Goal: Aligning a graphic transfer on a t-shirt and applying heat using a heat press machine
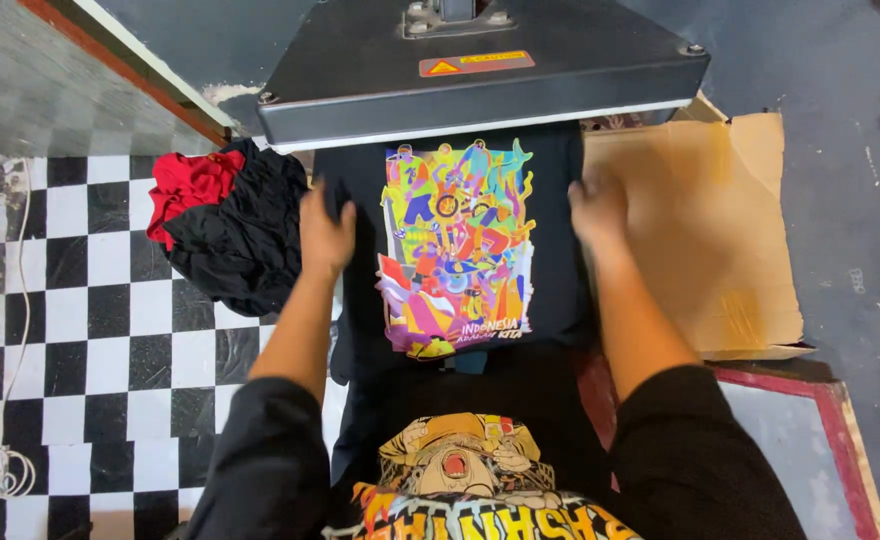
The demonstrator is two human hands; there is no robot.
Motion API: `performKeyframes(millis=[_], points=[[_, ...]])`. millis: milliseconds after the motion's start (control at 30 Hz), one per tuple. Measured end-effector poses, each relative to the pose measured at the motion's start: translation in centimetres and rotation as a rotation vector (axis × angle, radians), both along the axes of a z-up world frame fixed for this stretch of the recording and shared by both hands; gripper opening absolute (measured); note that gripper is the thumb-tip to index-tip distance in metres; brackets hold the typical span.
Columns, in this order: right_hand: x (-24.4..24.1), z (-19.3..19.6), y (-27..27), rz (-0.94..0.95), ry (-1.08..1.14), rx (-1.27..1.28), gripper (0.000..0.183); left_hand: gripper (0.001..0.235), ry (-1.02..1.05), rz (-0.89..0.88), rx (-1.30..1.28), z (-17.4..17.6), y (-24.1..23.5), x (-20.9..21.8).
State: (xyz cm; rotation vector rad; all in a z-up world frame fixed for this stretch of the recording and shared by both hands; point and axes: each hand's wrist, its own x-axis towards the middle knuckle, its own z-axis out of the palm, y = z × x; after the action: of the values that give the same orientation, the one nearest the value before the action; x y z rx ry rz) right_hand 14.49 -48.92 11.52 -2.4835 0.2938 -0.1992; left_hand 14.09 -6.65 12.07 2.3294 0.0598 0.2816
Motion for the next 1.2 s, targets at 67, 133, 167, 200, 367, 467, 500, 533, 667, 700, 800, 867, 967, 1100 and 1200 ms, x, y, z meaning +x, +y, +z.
performKeyframes(millis=[67, 133, 167, 200, 367, 467, 500, 533, 667, 700, 800, 867, 967, 1100, 1200], points=[[-3.4, -2.4, -0.5, -0.076, 0.083, 0.126, 0.053, 0.063, 0.26, 0.038, -0.019, -2.9, 0.7, -4.0], [-6.7, -4.2, -0.7, -0.147, 0.169, 0.251, 0.064, 0.074, 0.524, 0.082, -0.04, -5.7, 1.7, -7.6], [-8.2, -4.8, -0.9, -0.223, 0.395, 0.343, 0.079, 0.092, 0.712, 0.125, -0.145, -7.0, 2.3, -9.1], [-9.6, -5.3, -1.0, -0.3, 0.618, 0.434, 0.097, 0.112, 0.896, 0.168, -0.251, -8.2, 2.9, -10.3], [-14.1, -3.2, -0.6, -0.428, 0.783, 0.871, 0.107, 0.105, 0.972, 0.155, -0.223, -8.9, 4.5, -13.5], [-14.5, -5.3, -2.0, -0.433, 0.796, 0.761, 0.104, 0.073, 0.827, 0.349, -0.537, -11.0, 5.6, -13.5], [-14.5, -4.9, -2.0, -0.42, 0.77, 0.721, 0.098, 0.043, 0.705, 0.495, -0.794, -12.6, 6.2, -13.3], [-14.3, -4.8, -2.5, -0.417, 0.762, 0.722, 0.098, 0.043, 0.698, 0.491, -0.796, -9.4, 5.5, -13.8], [-15.3, -6.5, -6.4, -0.424, 0.454, 1.165, 0.061, 0.034, 0.808, 0.323, -1.02, -6.2, 5.8, -15.4], [-16.0, -7.5, -7.9, -0.392, 0.509, 1.161, 0.061, 0.04, 0.878, 0.255, -0.962, -7.8, 6.6, -15.7], [-16.0, -3.0, -6.8, -0.328, 0.511, 1.102, 0.052, 0.027, 0.621, 0.262, -1.044, -8.2, 7.3, -14.5], [-14.9, -0.2, -5.3, -0.306, 0.387, 1.199, 0.044, 0.029, 0.523, 0.279, -1.181, -3.5, 6.4, -13.7], [-13.6, 1.6, -4.7, -0.294, 0.27, 1.317, 0.031, 0.053, 0.509, 0.347, -1.221, 0.3, 5.2, -12.7], [-13.3, 6.0, -4.6, -0.196, 0.244, 1.192, 0.048, 0.034, 0.457, 0.272, -1.119, -0.3, 6.9, -12.5], [-14.8, 13.7, -4.0, -0.169, 0.071, 1.27, 0.046, 0.027, 0.191, 0.176, -1.387, 1.7, 8.4, -13.9]])
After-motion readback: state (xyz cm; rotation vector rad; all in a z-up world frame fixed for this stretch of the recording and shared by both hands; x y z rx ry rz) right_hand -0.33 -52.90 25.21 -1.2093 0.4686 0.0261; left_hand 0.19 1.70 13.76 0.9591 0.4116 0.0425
